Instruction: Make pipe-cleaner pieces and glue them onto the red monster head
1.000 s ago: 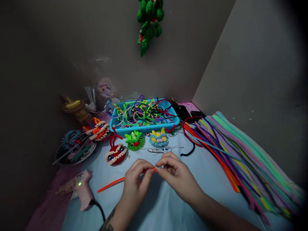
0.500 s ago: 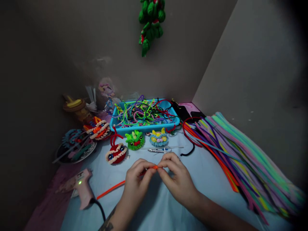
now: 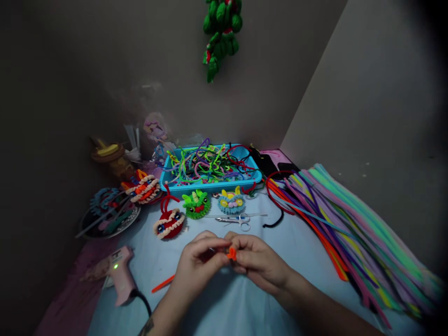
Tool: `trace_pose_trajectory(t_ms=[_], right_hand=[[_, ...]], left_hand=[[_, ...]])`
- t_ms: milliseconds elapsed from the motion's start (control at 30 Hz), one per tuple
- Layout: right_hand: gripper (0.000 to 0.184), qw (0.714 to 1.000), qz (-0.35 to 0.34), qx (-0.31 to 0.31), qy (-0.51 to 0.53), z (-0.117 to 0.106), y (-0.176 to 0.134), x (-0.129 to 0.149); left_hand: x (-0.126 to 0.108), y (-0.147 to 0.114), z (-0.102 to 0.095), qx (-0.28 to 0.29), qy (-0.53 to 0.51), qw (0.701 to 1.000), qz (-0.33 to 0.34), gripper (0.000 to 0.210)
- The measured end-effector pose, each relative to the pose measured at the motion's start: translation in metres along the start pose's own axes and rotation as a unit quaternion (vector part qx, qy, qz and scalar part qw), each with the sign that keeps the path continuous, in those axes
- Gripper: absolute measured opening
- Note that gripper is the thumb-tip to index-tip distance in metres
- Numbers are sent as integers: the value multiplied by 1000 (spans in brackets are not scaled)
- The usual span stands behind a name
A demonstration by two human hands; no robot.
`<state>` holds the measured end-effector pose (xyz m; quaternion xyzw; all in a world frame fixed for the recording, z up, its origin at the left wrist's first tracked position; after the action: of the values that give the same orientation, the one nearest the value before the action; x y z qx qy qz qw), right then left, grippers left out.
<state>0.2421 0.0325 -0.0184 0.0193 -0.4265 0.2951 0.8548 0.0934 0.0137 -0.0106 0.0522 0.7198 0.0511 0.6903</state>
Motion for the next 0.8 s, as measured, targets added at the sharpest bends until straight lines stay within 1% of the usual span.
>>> trace_pose_trajectory(t_ms=[100,200,267,333,400,467,533,600,633,667,700,733,767,800], right_hand=[[19,990,124,34,55,-3,0,-3],[18,968,231,59,81,-9,-1,-7],[16,951,285,67,102,-13,-2,-9],[16,940,314,67,115,-16,-2,-11],[16,936,328,67,112,-17,-2,-10],[18,935,336,66,96,-16,-2,-7],[22,941,329,55,60,-15,-3,-2],[24,959,280,34,2,-14,-3,2],[24,971,235,18,-35,-13,-3,3],[23,981,175,-6,-82,-13,-3,5],[22,985,99,-40,-139,-13,-3,7],[18,975,12,-80,-207,-13,-4,8],[15,949,-82,-120,-280,-13,-5,10],[13,906,-178,-150,-353,-13,-6,11]], left_hand=[[-6,1,-2,23,40,997,56,18],[-13,0,-2,70,84,989,101,18],[-15,-1,-2,102,113,981,120,18],[-16,-2,-3,119,134,975,134,18],[-16,-4,-4,126,145,970,147,18],[-15,-5,-4,129,147,968,160,18],[-13,-5,-3,123,149,968,159,18],[-12,-4,-2,90,156,974,136,16],[-10,-3,-2,63,163,978,115,14],[-9,-2,-2,32,170,981,87,13],[-7,0,-3,2,172,984,54,13],[-6,1,-3,-20,165,986,14,13],[-4,2,-3,-33,149,988,-30,15],[-2,3,-2,-37,123,989,-72,17]])
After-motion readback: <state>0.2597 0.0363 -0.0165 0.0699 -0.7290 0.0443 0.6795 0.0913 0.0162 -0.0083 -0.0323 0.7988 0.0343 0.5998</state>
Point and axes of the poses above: each hand's wrist, its own y-axis towards the middle knuckle, its own z-axis out of the palm, x = y × z, the point moved 2 cm from there along y, towards the middle knuckle, and after that the axes turned 8 degrees about -x, right-handed, at the moved point
